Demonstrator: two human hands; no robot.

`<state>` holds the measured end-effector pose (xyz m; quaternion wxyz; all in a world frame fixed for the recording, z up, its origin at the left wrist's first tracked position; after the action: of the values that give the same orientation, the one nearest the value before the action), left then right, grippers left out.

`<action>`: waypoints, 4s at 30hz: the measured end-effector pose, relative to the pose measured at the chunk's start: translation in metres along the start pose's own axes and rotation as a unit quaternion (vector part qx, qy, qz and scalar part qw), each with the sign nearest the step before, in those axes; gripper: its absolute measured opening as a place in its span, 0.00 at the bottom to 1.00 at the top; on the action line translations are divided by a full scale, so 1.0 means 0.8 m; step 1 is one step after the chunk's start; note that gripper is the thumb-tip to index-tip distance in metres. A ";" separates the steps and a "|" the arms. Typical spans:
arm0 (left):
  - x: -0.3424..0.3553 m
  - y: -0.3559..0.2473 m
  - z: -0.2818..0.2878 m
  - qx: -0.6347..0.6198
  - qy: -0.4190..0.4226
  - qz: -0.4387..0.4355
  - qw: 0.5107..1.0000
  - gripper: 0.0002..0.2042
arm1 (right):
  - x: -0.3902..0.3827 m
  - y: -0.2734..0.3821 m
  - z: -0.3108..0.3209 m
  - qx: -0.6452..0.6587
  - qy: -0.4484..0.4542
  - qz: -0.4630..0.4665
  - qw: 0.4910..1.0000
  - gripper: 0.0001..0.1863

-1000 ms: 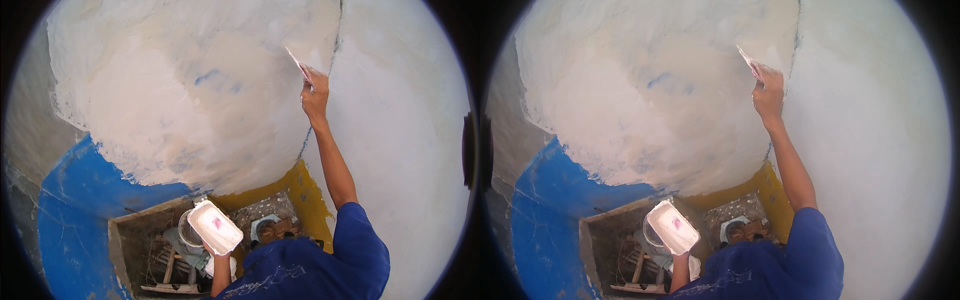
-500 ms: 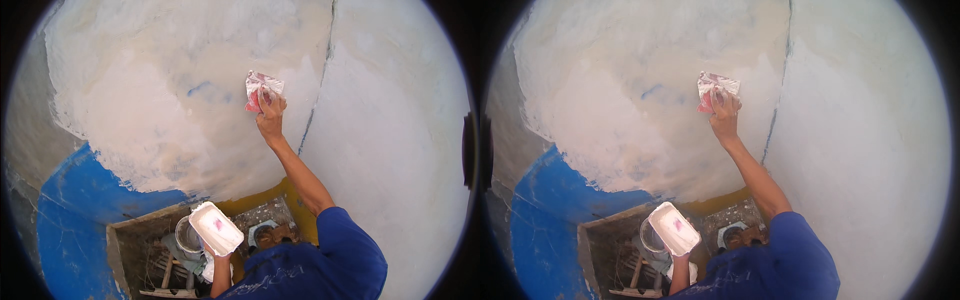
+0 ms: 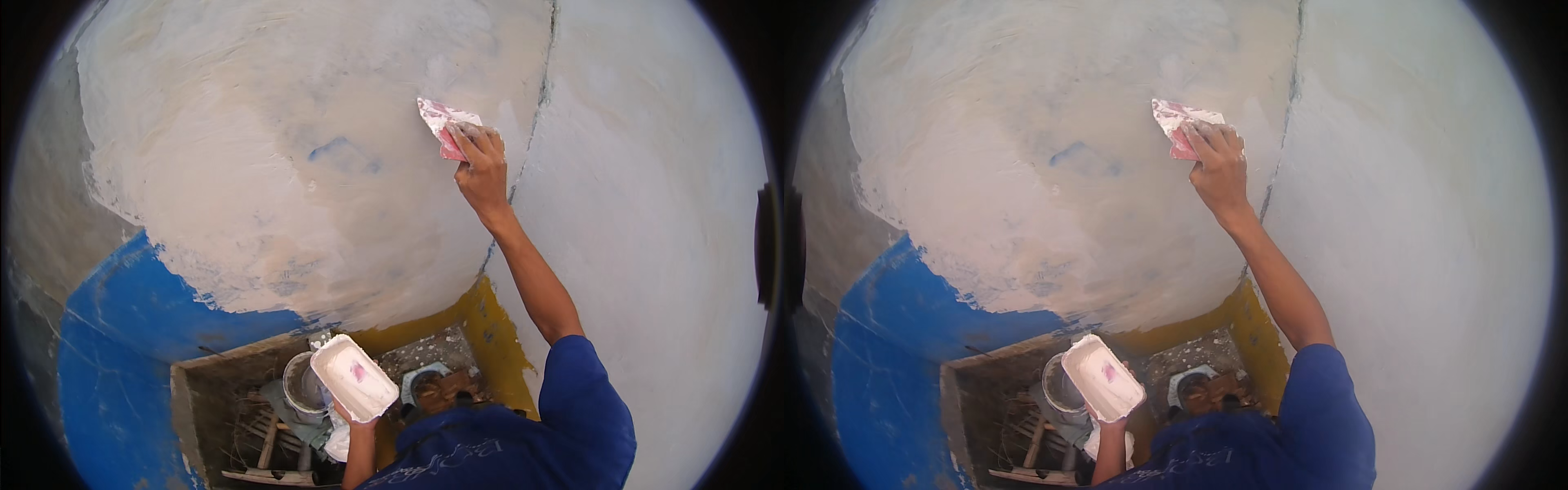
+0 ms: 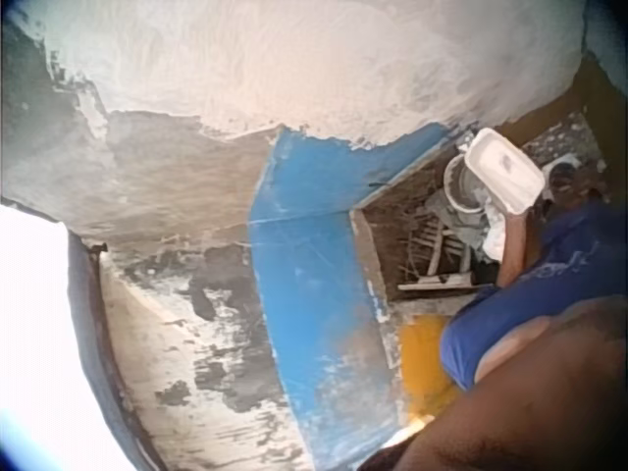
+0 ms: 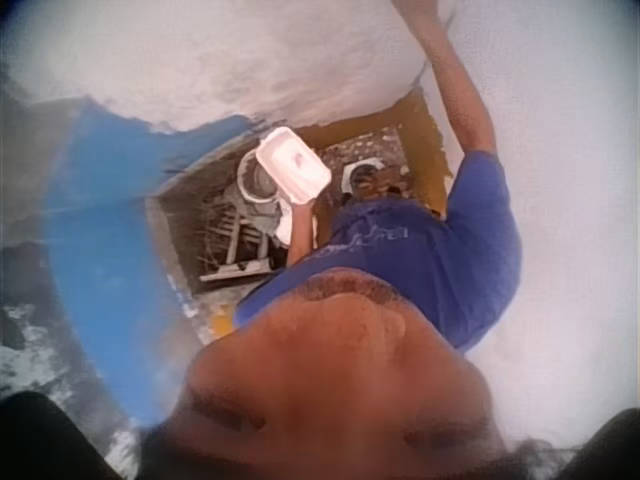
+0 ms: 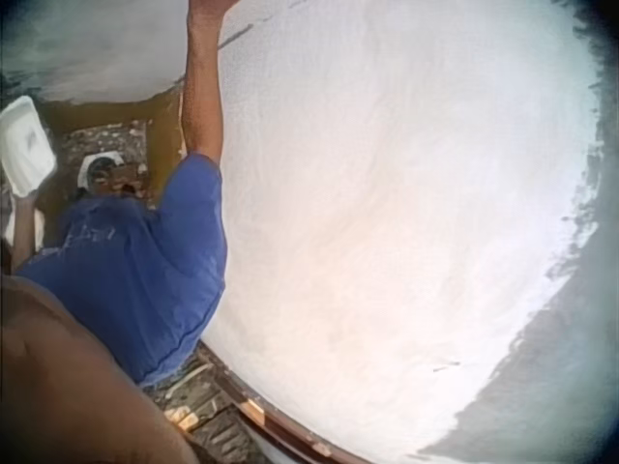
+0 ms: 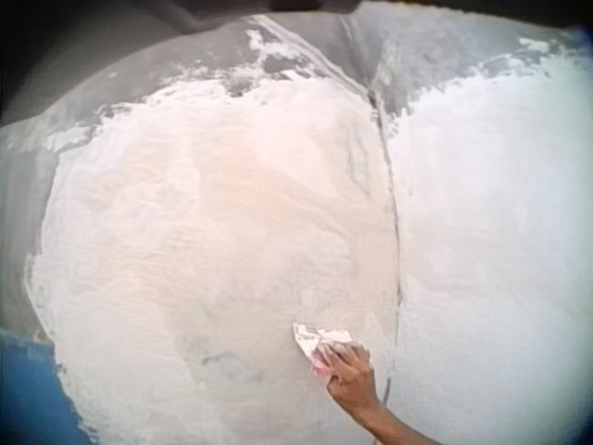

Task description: The person applies plaster to a wall with a spreader, periodically picking up more plaster from a small container.

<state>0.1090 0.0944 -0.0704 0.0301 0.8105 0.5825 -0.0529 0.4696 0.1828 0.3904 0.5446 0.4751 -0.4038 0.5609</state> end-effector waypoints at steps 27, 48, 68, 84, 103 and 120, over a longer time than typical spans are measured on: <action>-0.020 -0.010 0.001 0.007 0.023 -0.008 1.000 0.48 | 0.071 0.004 0.015 -0.042 -0.042 0.049 0.997 0.28; -0.016 0.010 0.008 -0.017 -0.014 -0.021 1.000 0.41 | -0.094 -0.025 -0.027 0.059 0.103 0.005 0.993 0.29; -0.021 0.024 -0.036 0.021 -0.001 -0.032 0.999 0.35 | -0.004 -0.025 0.029 0.017 -0.093 -0.008 0.995 0.28; -0.024 0.008 -0.006 -0.005 -0.023 -0.032 0.999 0.40 | -0.032 0.013 -0.013 -0.016 -0.003 0.083 0.996 0.31; -0.027 -0.019 0.009 0.026 -0.025 -0.033 0.999 0.41 | -0.132 0.013 -0.039 0.038 0.055 -0.005 0.998 0.28; -0.019 -0.025 0.029 0.016 -0.020 -0.017 1.000 0.44 | -0.181 0.022 -0.061 0.058 0.101 0.007 0.993 0.31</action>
<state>0.0841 0.0837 -0.0910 0.0278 0.7998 0.5943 -0.0796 0.4411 0.1963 0.2401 0.5501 0.4446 -0.3166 0.6320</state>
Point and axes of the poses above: each hand's wrist, its own x-axis towards the middle knuckle, its own z-axis out of the back of the hand, y = z × x, the point moved 10 cm from there along x, towards the middle knuckle, and after that the axes turned 9 degrees about -x, right-handed, at the moved point
